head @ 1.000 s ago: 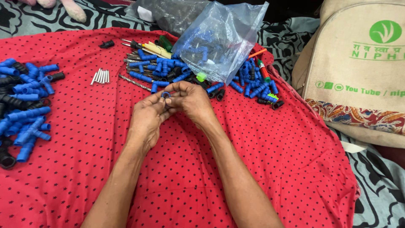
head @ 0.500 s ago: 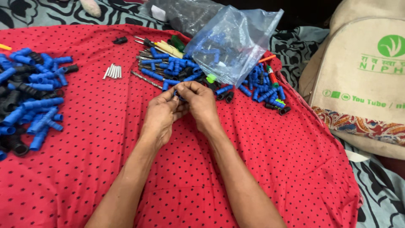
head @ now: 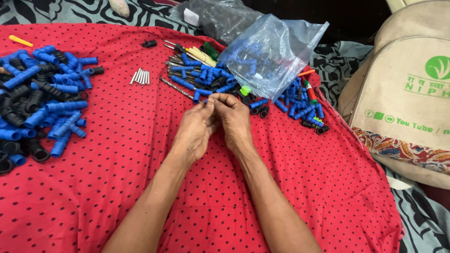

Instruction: The person assembles various blue and black plastic pipe connectors and components by hand on a red cloth surface, joining pieces together and arranging them into small groups.

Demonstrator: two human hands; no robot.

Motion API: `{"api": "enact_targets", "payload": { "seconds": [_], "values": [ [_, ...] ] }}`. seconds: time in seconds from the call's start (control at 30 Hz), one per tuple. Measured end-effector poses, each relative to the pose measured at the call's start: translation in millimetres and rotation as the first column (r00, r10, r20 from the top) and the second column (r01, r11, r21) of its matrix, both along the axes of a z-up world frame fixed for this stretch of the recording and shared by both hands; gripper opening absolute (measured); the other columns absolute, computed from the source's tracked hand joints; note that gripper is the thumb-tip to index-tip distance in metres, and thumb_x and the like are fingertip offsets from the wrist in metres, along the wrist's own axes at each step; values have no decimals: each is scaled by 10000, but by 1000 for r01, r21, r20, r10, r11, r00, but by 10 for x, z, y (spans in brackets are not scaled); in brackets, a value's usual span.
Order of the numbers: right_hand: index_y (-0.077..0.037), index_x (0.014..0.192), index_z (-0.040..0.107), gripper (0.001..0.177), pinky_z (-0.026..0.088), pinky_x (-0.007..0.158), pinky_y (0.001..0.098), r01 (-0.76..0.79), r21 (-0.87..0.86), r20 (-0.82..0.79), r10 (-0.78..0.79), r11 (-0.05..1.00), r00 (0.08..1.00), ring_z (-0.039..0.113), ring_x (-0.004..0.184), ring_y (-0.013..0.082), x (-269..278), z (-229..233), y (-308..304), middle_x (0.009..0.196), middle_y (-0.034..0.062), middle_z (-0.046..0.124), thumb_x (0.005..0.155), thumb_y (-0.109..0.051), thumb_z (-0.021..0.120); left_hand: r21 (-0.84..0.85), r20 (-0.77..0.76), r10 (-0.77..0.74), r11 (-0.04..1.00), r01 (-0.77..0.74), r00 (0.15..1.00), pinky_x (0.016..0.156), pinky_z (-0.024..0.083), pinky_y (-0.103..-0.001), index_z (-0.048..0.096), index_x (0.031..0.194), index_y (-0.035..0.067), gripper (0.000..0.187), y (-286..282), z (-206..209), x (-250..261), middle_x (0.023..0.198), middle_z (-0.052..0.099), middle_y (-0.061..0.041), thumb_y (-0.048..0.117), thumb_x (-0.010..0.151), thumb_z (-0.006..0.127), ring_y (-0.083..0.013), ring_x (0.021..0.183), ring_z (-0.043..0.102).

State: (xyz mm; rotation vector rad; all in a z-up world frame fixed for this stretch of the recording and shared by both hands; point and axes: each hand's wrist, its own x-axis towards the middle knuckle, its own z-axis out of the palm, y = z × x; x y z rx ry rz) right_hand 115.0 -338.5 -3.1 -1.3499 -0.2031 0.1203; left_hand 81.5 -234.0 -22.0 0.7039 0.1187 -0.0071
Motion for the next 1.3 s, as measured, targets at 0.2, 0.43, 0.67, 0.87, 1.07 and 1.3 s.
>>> {"api": "enact_targets", "payload": {
  "seconds": [0.2, 0.43, 0.67, 0.87, 1.07, 1.3],
  "values": [
    [18, 1206, 711, 251, 557, 772, 245, 27, 12, 96, -28, 1000, 995, 670, 850, 106, -10, -115, 87, 1018, 50, 731, 999, -37, 579, 58, 143, -6, 998, -2, 990, 1131, 359, -339, 383, 1508, 32, 535, -96, 124, -70, 1354, 551, -70, 105, 999, 535, -147, 1292, 497],
    [27, 1268, 683, 325, 585, 782, 247, 18, -103, 181, 1, 995, 983, 695, 864, 105, -66, -18, 182, 1040, 53, 730, 994, 10, 509, 69, 29, 61, 996, -63, 998, 1189, 273, -309, 41, 1613, 70, 816, -101, 268, -131, 1435, 430, -30, 103, 1015, 595, -111, 1382, 398],
    [28, 1269, 715, 374, 559, 710, 259, -10, -137, 322, 54, 991, 945, 646, 784, 109, 96, 37, 729, 952, 47, 722, 984, -53, 488, -15, 171, 261, 965, -263, 950, 1020, 479, -334, 426, 1461, 17, 536, 268, 392, -125, 1171, 602, -83, 37, 953, 596, -177, 1110, 594],
    [-13, 1207, 747, 315, 610, 832, 270, -41, -259, 569, 187, 965, 800, 735, 942, 124, -18, 355, 1844, 1079, 72, 788, 943, -109, 605, -150, 311, 535, 844, -515, 786, 1021, 527, -309, 577, 1280, 37, 265, 1209, 570, -356, 1190, 653, -50, 40, 1015, 565, -158, 1136, 643],
    [-39, 1104, 782, 256, 620, 816, 294, -73, -351, 538, 265, 934, 800, 782, 881, 166, -278, 607, 2538, 981, 98, 814, 933, -218, 715, -544, 385, 651, 732, -409, 654, 1123, 507, -386, 565, 1336, -14, 271, 1744, 393, -528, 1305, 631, -130, 105, 1101, 503, -241, 1224, 634],
    [-58, 1071, 770, 210, 580, 868, 314, 143, -442, 604, 176, 886, 778, 746, 959, 206, -121, 494, 1689, 1036, 96, 766, 905, -141, 672, -481, 256, 566, 778, -405, 784, 1137, 453, -393, 493, 1431, 40, 443, 1032, 388, -219, 1406, 588, -111, 83, 999, 401, -234, 1306, 582]
  ]
}}
